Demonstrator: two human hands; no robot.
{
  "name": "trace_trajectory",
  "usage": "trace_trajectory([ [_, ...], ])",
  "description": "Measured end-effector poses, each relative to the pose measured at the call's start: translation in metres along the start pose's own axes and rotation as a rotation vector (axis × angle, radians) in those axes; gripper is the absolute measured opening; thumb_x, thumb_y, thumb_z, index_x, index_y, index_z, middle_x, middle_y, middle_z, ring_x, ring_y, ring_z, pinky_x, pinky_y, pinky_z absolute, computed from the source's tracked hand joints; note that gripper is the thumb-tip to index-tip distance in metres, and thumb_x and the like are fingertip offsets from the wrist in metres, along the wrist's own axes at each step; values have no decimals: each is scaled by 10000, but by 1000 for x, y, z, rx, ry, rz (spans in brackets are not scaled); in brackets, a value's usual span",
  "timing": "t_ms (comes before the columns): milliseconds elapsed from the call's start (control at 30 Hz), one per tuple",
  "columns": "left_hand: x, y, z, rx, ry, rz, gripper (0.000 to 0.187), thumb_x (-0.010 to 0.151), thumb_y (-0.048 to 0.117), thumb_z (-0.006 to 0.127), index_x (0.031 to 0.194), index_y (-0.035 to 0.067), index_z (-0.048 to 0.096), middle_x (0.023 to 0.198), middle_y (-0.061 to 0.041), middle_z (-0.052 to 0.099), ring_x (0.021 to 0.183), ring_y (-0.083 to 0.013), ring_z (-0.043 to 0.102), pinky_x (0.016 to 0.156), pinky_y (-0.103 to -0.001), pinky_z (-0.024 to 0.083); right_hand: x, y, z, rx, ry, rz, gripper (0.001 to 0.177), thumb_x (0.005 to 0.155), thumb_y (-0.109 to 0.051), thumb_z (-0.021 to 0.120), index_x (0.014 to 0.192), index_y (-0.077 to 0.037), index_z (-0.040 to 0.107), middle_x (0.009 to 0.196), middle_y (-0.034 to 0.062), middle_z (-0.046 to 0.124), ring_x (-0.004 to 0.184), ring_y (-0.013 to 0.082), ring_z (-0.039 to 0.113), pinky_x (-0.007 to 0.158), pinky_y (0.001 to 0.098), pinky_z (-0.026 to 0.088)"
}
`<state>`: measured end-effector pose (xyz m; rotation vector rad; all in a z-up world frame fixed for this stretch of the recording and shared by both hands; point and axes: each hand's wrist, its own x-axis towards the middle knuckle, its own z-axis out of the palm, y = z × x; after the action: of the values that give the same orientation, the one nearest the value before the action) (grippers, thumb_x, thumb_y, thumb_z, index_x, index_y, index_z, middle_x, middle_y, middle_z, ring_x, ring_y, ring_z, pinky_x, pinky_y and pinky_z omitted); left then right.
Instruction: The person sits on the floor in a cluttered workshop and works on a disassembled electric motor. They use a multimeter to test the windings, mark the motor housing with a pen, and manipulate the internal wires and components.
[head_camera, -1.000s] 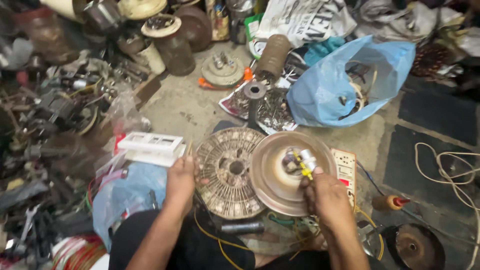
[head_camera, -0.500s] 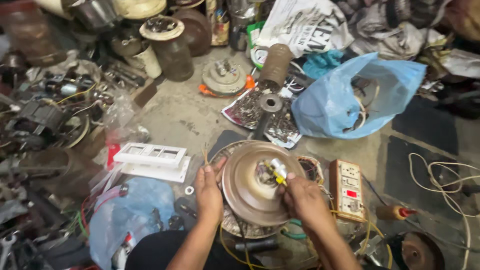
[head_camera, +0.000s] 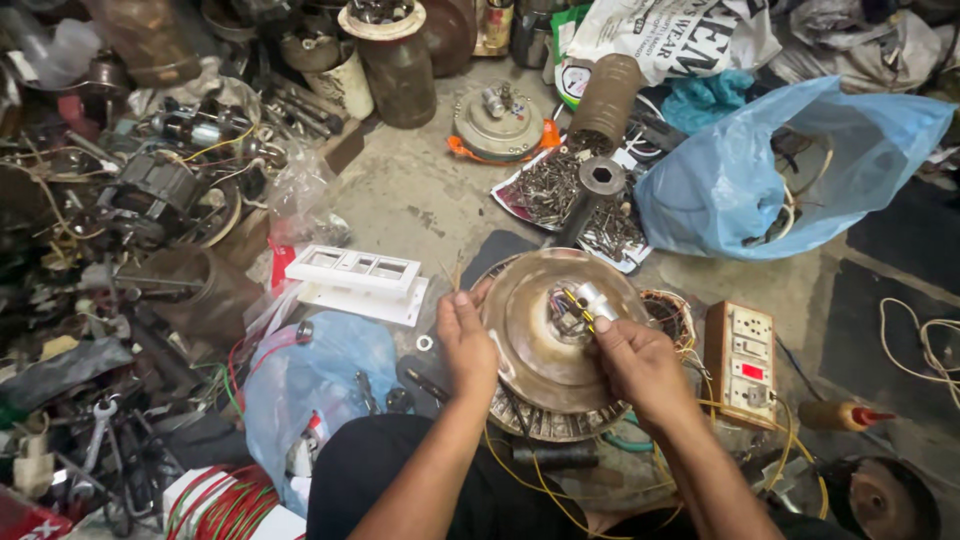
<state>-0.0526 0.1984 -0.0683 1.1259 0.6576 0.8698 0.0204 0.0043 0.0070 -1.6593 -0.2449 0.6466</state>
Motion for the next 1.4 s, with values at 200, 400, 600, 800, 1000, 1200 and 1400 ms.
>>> trace_trajectory([
  [200,0,-6,1,39,47,23,316,1088,276,401,1081,6,566,1131,-138,761,968,-182,693,869,-318,544,-10,-22,12,-231,52,-44,342,955,-332,676,861,-15,765,613,-58,588,537,51,433,490,257,346],
  [400,4,-11,-5,6,11,-124,336,1081,267,408,1119,27,641,1111,-130,728,931,-190,651,818,-343,518,-35,-18,-8,-488,69,-64,393,986,-368,658,878,-3,755,644,-20,628,593,51,485,535,266,413],
  [600,9,-17,-3,-5,-3,16,307,1086,250,419,1102,3,602,1089,-120,751,981,-179,691,921,-323,531,-47,40,-124,-1037,240,-294,405,963,-271,655,1271,-14,605,975,219,715,886,386,687,748,453,533],
  [800,5,-11,-1,63,-5,85,326,1103,251,432,1058,-4,631,1077,-128,746,961,-169,670,912,-325,535,-9,99,-248,-1120,539,24,525,812,-411,754,1180,-37,722,1018,242,751,973,403,724,897,479,555],
  [1000,3,-5,-1,59,-44,83,315,1118,255,418,1072,-2,593,1117,-127,736,973,-158,654,901,-322,531,23,136,-276,-1221,386,294,657,721,-585,842,1044,-15,794,998,245,760,947,373,738,888,453,561],
  [1200,3,-2,1,45,-55,76,310,1109,241,406,1092,3,604,1093,-131,732,999,-161,675,930,-320,532,38,140,-281,-1159,342,433,595,712,-524,834,967,12,800,891,243,784,815,328,760,806,424,576],
  [1400,6,-10,-3,139,-56,172,294,1122,232,411,1081,6,595,1096,-129,751,1007,-184,678,955,-335,523,39,154,-297,-592,457,463,521,814,-487,706,994,0,750,882,180,776,660,298,668,604,440,549],
])
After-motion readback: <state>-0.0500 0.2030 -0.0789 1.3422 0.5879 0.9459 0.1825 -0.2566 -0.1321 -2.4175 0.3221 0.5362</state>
